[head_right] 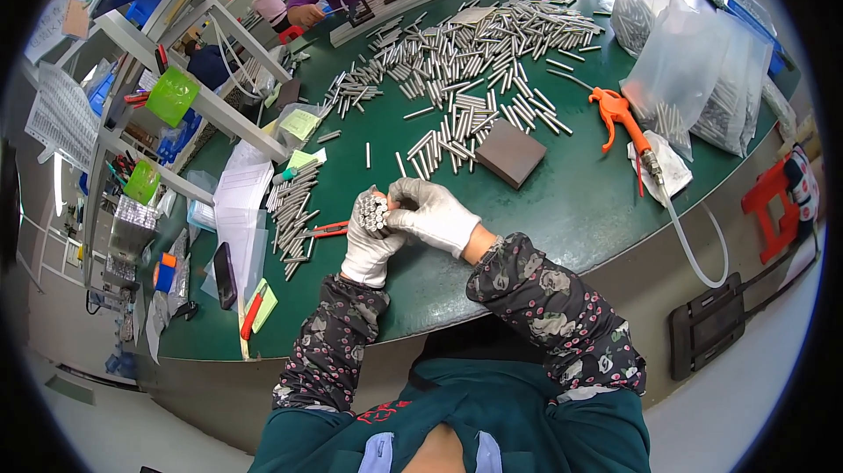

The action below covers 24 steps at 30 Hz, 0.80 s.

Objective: The recorder sorts small cylindrical metal pins and bundles them into organized packs using rubber bands.

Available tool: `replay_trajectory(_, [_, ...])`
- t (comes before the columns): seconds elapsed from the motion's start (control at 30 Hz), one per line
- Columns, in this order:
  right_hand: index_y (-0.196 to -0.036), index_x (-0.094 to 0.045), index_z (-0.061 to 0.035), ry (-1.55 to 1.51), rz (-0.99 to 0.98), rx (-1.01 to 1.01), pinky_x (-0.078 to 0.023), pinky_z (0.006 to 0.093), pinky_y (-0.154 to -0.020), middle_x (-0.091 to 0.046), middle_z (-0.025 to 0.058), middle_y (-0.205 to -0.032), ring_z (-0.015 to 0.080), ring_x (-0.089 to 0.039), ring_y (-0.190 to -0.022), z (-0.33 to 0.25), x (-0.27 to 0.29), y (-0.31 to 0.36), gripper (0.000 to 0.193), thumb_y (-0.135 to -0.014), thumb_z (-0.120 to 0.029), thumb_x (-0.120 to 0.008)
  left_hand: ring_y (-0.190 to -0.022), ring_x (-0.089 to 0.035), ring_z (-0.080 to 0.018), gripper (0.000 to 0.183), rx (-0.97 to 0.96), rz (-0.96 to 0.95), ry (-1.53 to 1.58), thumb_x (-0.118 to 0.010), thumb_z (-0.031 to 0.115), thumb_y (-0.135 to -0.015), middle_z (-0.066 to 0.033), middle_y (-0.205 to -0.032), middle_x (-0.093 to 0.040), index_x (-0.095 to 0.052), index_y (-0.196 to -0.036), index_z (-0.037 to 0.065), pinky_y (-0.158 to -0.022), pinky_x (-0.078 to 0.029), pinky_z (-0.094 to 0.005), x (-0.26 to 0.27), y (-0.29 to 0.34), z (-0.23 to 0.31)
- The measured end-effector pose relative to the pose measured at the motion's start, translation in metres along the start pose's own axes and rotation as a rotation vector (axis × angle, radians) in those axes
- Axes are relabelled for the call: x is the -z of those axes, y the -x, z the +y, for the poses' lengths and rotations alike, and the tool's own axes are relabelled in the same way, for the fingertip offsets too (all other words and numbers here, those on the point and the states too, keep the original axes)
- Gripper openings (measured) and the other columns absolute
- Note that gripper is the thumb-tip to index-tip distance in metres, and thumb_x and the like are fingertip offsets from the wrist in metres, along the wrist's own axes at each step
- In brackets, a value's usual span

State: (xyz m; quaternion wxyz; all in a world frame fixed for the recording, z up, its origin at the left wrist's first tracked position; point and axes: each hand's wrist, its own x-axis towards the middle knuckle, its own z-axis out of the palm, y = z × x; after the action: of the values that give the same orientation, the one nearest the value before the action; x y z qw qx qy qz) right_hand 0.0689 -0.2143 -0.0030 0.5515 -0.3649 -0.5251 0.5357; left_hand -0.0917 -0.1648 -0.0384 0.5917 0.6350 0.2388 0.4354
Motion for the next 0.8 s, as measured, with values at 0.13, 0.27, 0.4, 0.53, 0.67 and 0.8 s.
replay_trajectory(0.13, [-0.100, -0.057, -0.0038, -0.149, 0.025, -0.142, -0.046, 0.0214, -0.067, -0.057, 0.0008, -0.085, 0.0073, -0.053, -0.074, -0.013, 0.001, 0.003, 0.017, -0.085, -0.013, -0.060, -0.092, -0.061, -0.0153, 0.065, 0.041, 0.034, 0.089, -0.070, -0.008, -0.067, -0.0042, -0.101, -0.056, -0.038, -0.122, 0.006, -0.077, -0.053, -0.0275, -0.003, 0.002, 0.003])
replay_trajectory(0.27, [-0.099, -0.057, -0.0036, -0.150, 0.000, -0.086, -0.047, 0.0219, -0.066, -0.058, 0.0012, -0.085, 0.0082, -0.055, -0.072, -0.007, 0.003, 0.002, 0.016, -0.087, -0.015, -0.058, -0.090, -0.061, -0.0150, 0.065, 0.077, 0.046, 0.069, -0.069, -0.009, -0.067, -0.0037, -0.099, -0.055, -0.037, -0.122, 0.006, -0.076, -0.053, -0.0272, -0.004, 0.001, 0.005])
replay_trajectory(0.4, [-0.097, -0.057, -0.0032, -0.138, -0.008, -0.091, -0.048, 0.0224, -0.063, -0.058, 0.0010, -0.083, 0.0082, -0.056, -0.070, -0.008, 0.003, 0.001, 0.016, -0.086, -0.013, -0.059, -0.086, -0.060, -0.0136, 0.063, -0.045, 0.057, -0.099, -0.071, -0.007, -0.067, -0.0031, -0.097, -0.055, -0.038, -0.120, 0.005, -0.074, -0.052, -0.0261, -0.001, -0.001, -0.003])
replay_trajectory(0.53, [-0.094, -0.057, -0.0033, -0.112, 0.011, -0.118, -0.048, 0.0223, -0.061, -0.057, 0.0011, -0.081, 0.0084, -0.056, -0.067, -0.009, 0.004, 0.001, 0.014, -0.084, -0.013, -0.061, -0.083, -0.059, -0.0121, 0.060, -0.094, 0.079, -0.199, -0.073, -0.002, -0.069, -0.0024, -0.093, -0.055, -0.038, -0.117, 0.004, -0.073, -0.051, -0.0246, -0.008, -0.001, 0.000])
replay_trajectory(0.67, [-0.093, -0.057, -0.0034, -0.088, 0.025, -0.103, -0.048, 0.0224, -0.061, -0.057, 0.0009, -0.080, 0.0085, -0.056, -0.066, -0.008, 0.004, 0.001, 0.014, -0.084, -0.013, -0.062, -0.082, -0.059, -0.0115, 0.058, -0.134, 0.049, -0.295, -0.073, 0.000, -0.069, -0.0018, -0.092, -0.056, -0.039, -0.116, 0.004, -0.073, -0.050, -0.0240, -0.007, -0.001, 0.001])
replay_trajectory(0.8, [-0.092, -0.057, -0.0037, -0.071, 0.044, -0.135, -0.048, 0.0229, -0.059, -0.058, 0.0008, -0.080, 0.0085, -0.055, -0.068, -0.004, 0.006, -0.001, 0.011, -0.083, -0.010, -0.059, -0.085, -0.059, -0.0111, 0.063, -0.105, 0.035, -0.340, -0.073, -0.001, -0.068, -0.0018, -0.094, -0.057, -0.037, -0.120, 0.004, -0.076, -0.050, -0.0239, -0.007, -0.001, 0.002])
